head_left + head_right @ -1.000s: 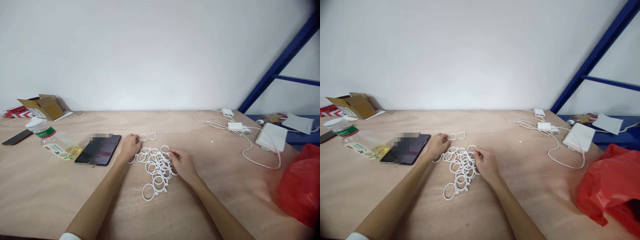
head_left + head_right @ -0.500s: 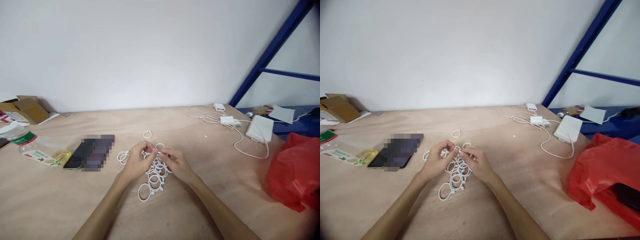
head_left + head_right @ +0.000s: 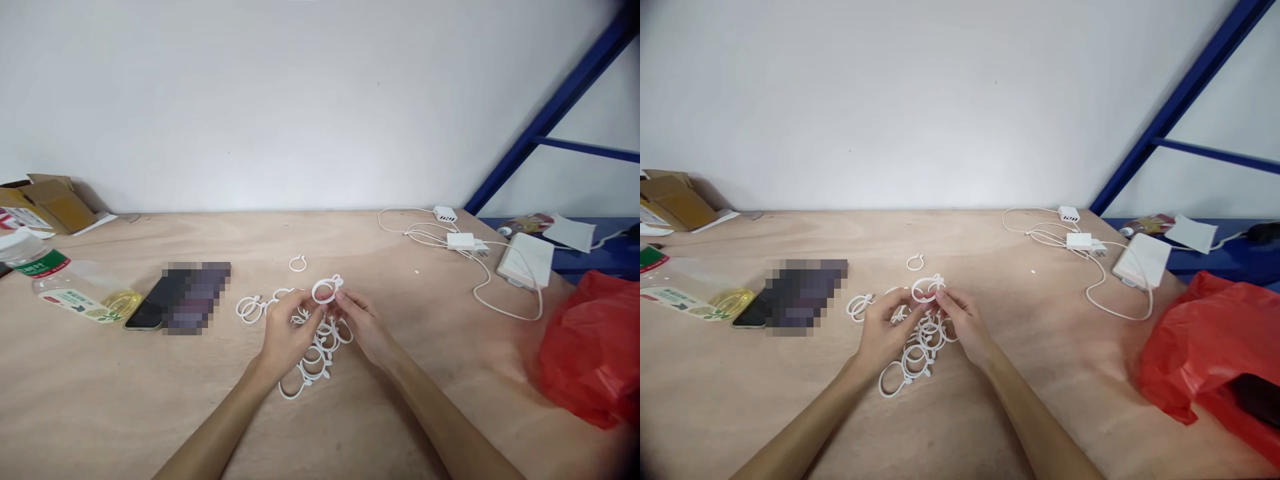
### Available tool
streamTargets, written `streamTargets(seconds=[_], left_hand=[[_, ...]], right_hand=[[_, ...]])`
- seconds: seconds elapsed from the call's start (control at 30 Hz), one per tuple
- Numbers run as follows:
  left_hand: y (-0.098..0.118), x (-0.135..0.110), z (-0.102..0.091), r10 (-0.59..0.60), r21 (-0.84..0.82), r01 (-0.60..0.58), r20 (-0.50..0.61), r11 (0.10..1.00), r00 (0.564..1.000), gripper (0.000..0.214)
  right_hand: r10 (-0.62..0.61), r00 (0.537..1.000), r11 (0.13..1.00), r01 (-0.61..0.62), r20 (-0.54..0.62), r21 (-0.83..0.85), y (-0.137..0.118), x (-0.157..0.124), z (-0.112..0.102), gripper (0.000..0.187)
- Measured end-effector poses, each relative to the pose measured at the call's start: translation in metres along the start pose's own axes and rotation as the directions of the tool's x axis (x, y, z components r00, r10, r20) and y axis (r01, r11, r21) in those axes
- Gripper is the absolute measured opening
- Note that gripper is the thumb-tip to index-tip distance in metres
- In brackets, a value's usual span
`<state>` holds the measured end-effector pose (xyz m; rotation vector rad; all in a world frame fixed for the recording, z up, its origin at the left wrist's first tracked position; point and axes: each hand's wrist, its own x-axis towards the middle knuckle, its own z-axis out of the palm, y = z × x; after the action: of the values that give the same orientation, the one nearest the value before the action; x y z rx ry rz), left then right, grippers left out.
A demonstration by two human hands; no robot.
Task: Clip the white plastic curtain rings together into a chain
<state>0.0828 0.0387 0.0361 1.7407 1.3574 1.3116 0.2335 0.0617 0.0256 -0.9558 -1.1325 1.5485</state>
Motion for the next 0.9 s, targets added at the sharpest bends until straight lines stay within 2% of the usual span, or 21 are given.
streamTargets(seconds=[0.07, 0.23, 0.43, 0.57, 0.73, 0.83, 0.9], left_hand=[[0.003, 0.000, 0.000, 0.028, 0.043, -0.028, 0.005, 0.999, 1.000, 0.010], [-0.002, -0.001, 0.003, 0.033, 0.087, -0.024, -0.099, 0.996, 0.995, 0.052], [-0.011, -0.005, 0.006, 0.157, 0.110, -0.139, -0.183, 0.984, 0.970, 0.040], [-0.008, -0.010, 0.010, 0.187, 0.080, -0.175, -0.197, 0.981, 0.962, 0.039], [-0.004, -0.020, 0.020, 0.070, -0.053, -0.079, -0.153, 0.995, 0.986, 0.035], [0.005, -0.022, 0.023, -0.082, -0.191, 0.061, -0.105, 0.980, 0.991, 0.034], [0.013, -0.021, 0.023, -0.219, -0.328, 0.188, -0.059, 0.926, 0.974, 0.036]], right_hand=[[0.003, 1.000, 1.000, -0.002, -0.027, 0.028, 0.001, 0.001, 0.000, 0.030], [-0.032, 0.999, 0.999, 0.032, -0.027, -0.005, 0.001, -0.001, -0.001, 0.030], [0.024, 0.999, 0.998, -0.027, 0.045, 0.053, -0.003, -0.004, 0.000, 0.034], [0.077, 0.996, 0.964, -0.088, 0.054, 0.253, -0.007, -0.004, 0.005, 0.029], [0.136, 0.980, 0.898, -0.185, 0.149, 0.399, -0.008, -0.005, 0.006, 0.023], [0.119, 0.975, 0.881, -0.190, 0.187, 0.432, -0.007, -0.005, 0.004, 0.022], [0.126, 0.974, 0.879, -0.199, 0.190, 0.434, -0.005, -0.004, 0.004, 0.023]])
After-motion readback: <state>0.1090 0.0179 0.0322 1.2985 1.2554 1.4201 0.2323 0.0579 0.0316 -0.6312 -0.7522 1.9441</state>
